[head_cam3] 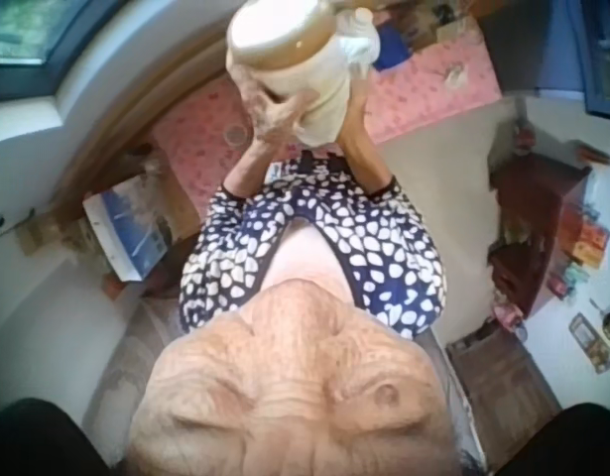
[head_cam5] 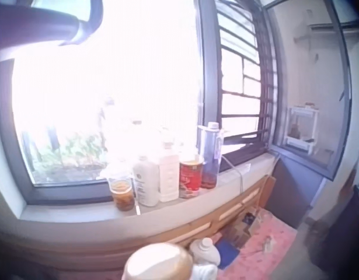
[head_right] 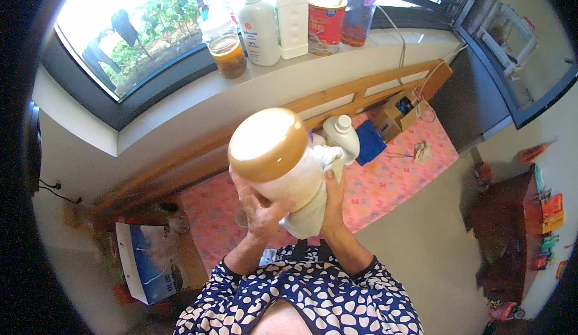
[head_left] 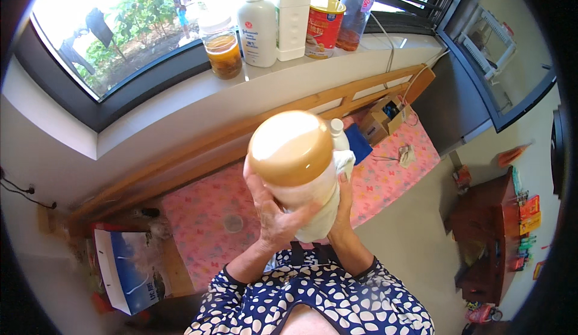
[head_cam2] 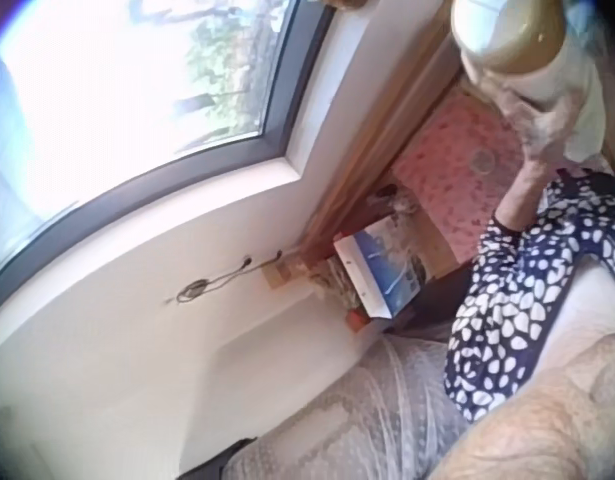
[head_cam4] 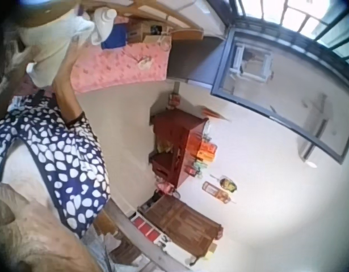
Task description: The person wipes the exterior of several plastic containers and bottles with a white cloth. They handle a large beige-lidded jar, a small clear jar containing round items, and a white bottle with a purple cap, wiping each thoroughly before placing them on the windowsill.
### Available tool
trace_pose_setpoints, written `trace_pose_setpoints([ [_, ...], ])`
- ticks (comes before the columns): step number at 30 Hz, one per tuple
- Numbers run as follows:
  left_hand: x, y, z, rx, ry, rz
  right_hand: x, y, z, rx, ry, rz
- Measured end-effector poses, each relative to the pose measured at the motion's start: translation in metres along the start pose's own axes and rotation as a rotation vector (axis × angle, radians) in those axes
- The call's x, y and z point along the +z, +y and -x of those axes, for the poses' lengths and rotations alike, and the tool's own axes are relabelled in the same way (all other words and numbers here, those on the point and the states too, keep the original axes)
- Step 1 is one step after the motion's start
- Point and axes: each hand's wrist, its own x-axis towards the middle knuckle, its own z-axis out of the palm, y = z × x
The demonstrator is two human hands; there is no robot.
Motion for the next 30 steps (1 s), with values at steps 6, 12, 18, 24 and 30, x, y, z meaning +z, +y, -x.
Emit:
trace_pose_setpoints([
  [6, -0.032, -0.021, -0.003, -0.155, 0.05, 0.162, 0.015, -0.019, 0.009, -0.673, -0.286, 0.851],
  [12, -0.035, -0.019, -0.002, -0.192, -0.04, 0.258, 0.025, -0.049, 0.005, -0.7, -0.514, 1.073],
  [18, -0.037, -0.013, -0.002, -0.131, -0.167, 0.189, 0.036, -0.057, -0.016, -0.341, -0.574, 0.584],
  [24, -0.036, -0.01, 0.004, -0.093, -0.233, 0.26, 0.054, -0.068, -0.031, 0.11, -0.505, 0.332],
  [30, -0.051, -0.014, 0.006, -0.083, -0.154, 0.235, 0.041, -0.046, -0.041, 0.04, -0.495, 0.697],
])
